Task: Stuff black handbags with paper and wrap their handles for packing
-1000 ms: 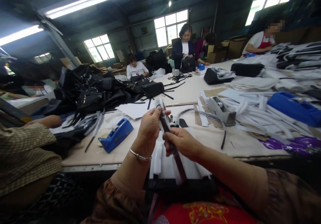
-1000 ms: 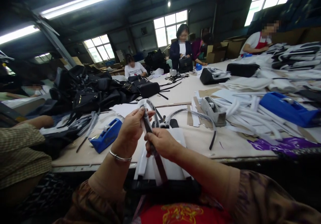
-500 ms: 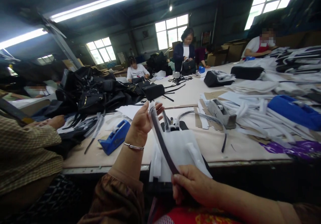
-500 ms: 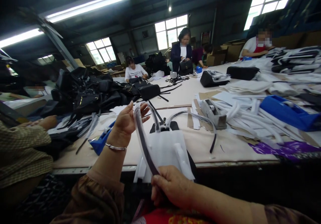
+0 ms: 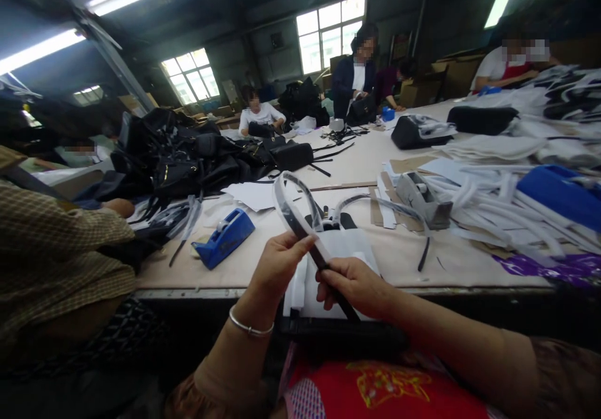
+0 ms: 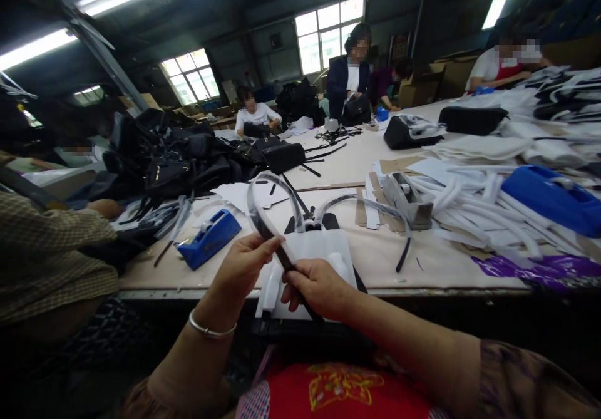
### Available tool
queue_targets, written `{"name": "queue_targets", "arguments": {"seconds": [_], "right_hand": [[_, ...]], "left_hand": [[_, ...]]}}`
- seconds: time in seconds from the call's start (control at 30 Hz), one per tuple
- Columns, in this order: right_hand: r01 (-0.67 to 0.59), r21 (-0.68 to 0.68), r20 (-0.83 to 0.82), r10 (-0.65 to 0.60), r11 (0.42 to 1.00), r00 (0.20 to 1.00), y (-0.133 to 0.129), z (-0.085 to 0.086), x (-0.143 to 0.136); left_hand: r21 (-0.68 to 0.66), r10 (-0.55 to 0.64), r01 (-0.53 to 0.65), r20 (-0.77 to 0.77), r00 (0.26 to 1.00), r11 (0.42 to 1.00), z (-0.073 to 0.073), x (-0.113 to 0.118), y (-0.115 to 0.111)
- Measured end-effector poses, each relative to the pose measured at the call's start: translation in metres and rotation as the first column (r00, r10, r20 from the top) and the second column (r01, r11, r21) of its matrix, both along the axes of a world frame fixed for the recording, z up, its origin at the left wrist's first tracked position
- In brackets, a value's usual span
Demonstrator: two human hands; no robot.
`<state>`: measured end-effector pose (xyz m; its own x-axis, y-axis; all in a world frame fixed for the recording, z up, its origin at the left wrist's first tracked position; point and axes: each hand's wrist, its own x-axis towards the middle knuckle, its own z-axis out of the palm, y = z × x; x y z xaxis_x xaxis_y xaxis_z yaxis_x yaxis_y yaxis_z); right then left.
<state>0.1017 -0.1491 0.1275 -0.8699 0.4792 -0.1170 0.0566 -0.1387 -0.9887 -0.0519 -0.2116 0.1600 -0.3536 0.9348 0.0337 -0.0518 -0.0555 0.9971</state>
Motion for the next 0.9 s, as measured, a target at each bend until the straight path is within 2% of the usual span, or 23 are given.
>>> {"name": "queue_targets", "arguments": {"seconds": [0.07,0.13,0.2,0.23,0.3,0.33,0.37,0.4,0.47,0.5,0.53,0.57,0.6,0.63,0.67,0.7,0.73,0.77,0.8,0.83,0.9], "right_hand": [[0.010,-0.008,-0.003,-0.010,1.000,1.000,-0.003,-0.002,-0.001],[0.003,0.021,-0.004,-0.003,1.000,1.000,-0.002,-0.001,-0.002],[-0.015,0.129,0.008,0.014,0.992,1.000,0.003,0.003,-0.002],[0.002,0.230,0.002,-0.002,0.973,1.000,0.005,0.004,-0.001],[0.131,0.467,-0.059,-0.117,0.874,0.991,0.007,0.006,0.003],[0.206,0.542,-0.091,-0.187,0.815,0.978,0.007,0.006,0.005],[0.248,0.553,-0.089,-0.240,0.795,0.967,0.006,0.005,0.008],[0.246,0.490,-0.042,-0.259,0.836,0.965,0.003,0.004,0.009],[0.170,0.163,0.099,-0.187,0.972,0.977,-0.002,0.000,0.011],[0.149,-0.036,0.125,-0.143,0.988,0.982,-0.003,-0.002,0.010],[0.162,-0.194,0.117,-0.141,0.968,0.983,-0.003,-0.004,0.008],[0.200,-0.286,0.097,-0.180,0.937,0.979,-0.002,-0.005,0.005],[0.250,-0.309,0.081,-0.237,0.918,0.968,0.000,-0.005,0.002],[0.293,-0.265,0.069,-0.285,0.919,0.956,0.004,-0.005,0.000],[0.317,-0.156,0.056,-0.312,0.935,0.948,0.008,-0.004,-0.002],[0.320,0.007,0.034,-0.320,0.947,0.947,0.011,-0.003,-0.003],[0.301,0.197,0.002,-0.308,0.933,0.951,0.015,-0.002,-0.003],[0.269,0.385,-0.032,-0.279,0.883,0.960,0.017,-0.001,-0.003],[0.240,0.544,-0.060,-0.248,0.804,0.967,0.018,0.000,-0.002],[0.217,0.663,-0.076,-0.224,0.716,0.972,0.018,0.000,-0.002],[0.175,0.808,-0.058,-0.221,0.562,0.974,0.018,-0.001,-0.001]], "left_hand": [[-0.007,0.006,-0.006,-0.007,1.000,1.000,0.001,-0.001,-0.002],[-0.038,-0.068,0.069,0.040,0.997,0.997,-0.002,0.003,-0.005],[-0.038,-0.087,0.089,0.066,0.994,0.995,-0.008,0.007,-0.008],[-0.027,-0.057,0.058,0.052,0.997,0.998,-0.010,0.008,-0.009],[0.009,0.058,-0.058,-0.023,0.998,0.998,-0.014,0.005,-0.011],[0.029,0.113,-0.111,-0.056,0.992,0.993,-0.015,0.003,-0.011],[0.048,0.155,-0.152,-0.073,0.985,0.987,-0.015,0.000,-0.012],[0.065,0.187,-0.182,-0.076,0.979,0.981,-0.015,-0.003,-0.013],[0.092,0.204,-0.197,-0.074,0.976,0.976,-0.014,-0.004,-0.015],[0.098,0.187,-0.180,-0.072,0.980,0.979,-0.013,-0.003,-0.016],[0.100,0.156,-0.149,-0.066,0.986,0.984,-0.013,-0.001,-0.017],[0.094,0.109,-0.103,-0.060,0.992,0.990,-0.013,0.001,-0.018],[0.084,0.056,-0.052,-0.050,0.997,0.995,-0.013,0.003,-0.018],[0.072,0.007,-0.004,-0.037,0.999,0.997,-0.014,0.005,-0.019],[0.058,-0.031,0.033,-0.025,0.999,0.998,-0.014,0.006,-0.019],[0.044,-0.053,0.054,-0.019,0.998,0.998,-0.015,0.007,-0.019],[0.030,-0.061,0.061,-0.016,0.998,0.998,-0.017,0.007,-0.019],[0.019,-0.055,0.055,-0.011,0.998,0.998,-0.018,0.007,-0.018],[0.011,-0.039,0.039,0.001,0.999,0.999,-0.019,0.007,-0.018],[0.005,-0.021,0.021,0.021,1.000,1.000,-0.020,0.006,-0.017],[-0.011,0.008,-0.007,0.084,0.996,1.000,-0.024,0.006,-0.016]]}}
